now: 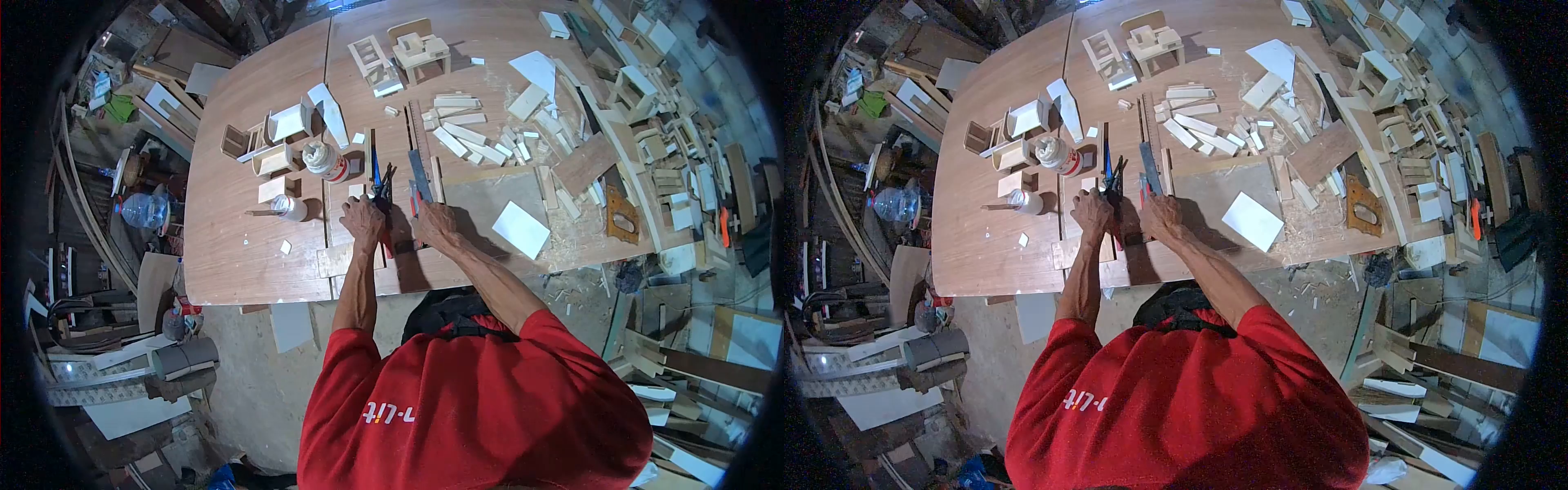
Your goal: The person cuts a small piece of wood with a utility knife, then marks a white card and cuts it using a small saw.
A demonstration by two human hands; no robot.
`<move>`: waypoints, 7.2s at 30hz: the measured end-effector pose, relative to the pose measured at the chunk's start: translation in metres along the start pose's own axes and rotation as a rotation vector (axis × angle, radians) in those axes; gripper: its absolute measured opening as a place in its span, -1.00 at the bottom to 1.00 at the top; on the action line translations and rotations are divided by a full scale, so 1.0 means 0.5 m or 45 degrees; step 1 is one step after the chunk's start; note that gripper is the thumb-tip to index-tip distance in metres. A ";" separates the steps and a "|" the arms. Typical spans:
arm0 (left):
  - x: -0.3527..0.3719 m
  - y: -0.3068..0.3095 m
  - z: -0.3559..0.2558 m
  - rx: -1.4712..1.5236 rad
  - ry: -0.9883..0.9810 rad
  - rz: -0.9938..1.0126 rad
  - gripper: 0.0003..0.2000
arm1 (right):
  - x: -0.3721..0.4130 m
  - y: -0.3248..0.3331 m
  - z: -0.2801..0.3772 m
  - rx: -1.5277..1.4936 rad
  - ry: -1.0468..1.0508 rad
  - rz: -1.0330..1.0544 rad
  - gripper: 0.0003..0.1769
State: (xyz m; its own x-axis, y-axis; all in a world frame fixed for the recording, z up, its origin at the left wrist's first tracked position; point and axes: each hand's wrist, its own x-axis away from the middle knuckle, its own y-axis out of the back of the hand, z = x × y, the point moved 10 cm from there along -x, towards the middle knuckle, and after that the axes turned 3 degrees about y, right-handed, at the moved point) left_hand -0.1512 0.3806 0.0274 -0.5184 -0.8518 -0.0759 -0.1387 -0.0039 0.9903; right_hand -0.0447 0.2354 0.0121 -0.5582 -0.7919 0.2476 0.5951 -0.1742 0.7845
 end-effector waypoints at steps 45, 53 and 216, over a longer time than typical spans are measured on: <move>-0.104 0.028 -0.105 0.400 -0.138 -0.350 -0.78 | -0.011 0.152 -0.066 -0.577 -0.064 -0.426 -0.56; 0.116 0.018 -0.415 1.481 -0.512 0.603 -0.75 | 0.020 0.264 -0.219 -0.993 -0.150 -0.842 -0.67; 0.409 -0.059 -0.634 0.237 -1.226 0.385 -0.32 | 0.576 0.044 -0.486 -0.579 -0.739 -0.743 -0.55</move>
State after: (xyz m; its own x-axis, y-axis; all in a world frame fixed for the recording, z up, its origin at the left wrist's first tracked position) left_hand 0.0145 0.0406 0.0194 -0.9993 -0.0218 0.0317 0.0240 0.2922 0.9560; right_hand -0.0518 -0.1385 -0.0373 -0.9676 -0.1133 0.2259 0.2307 -0.7606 0.6069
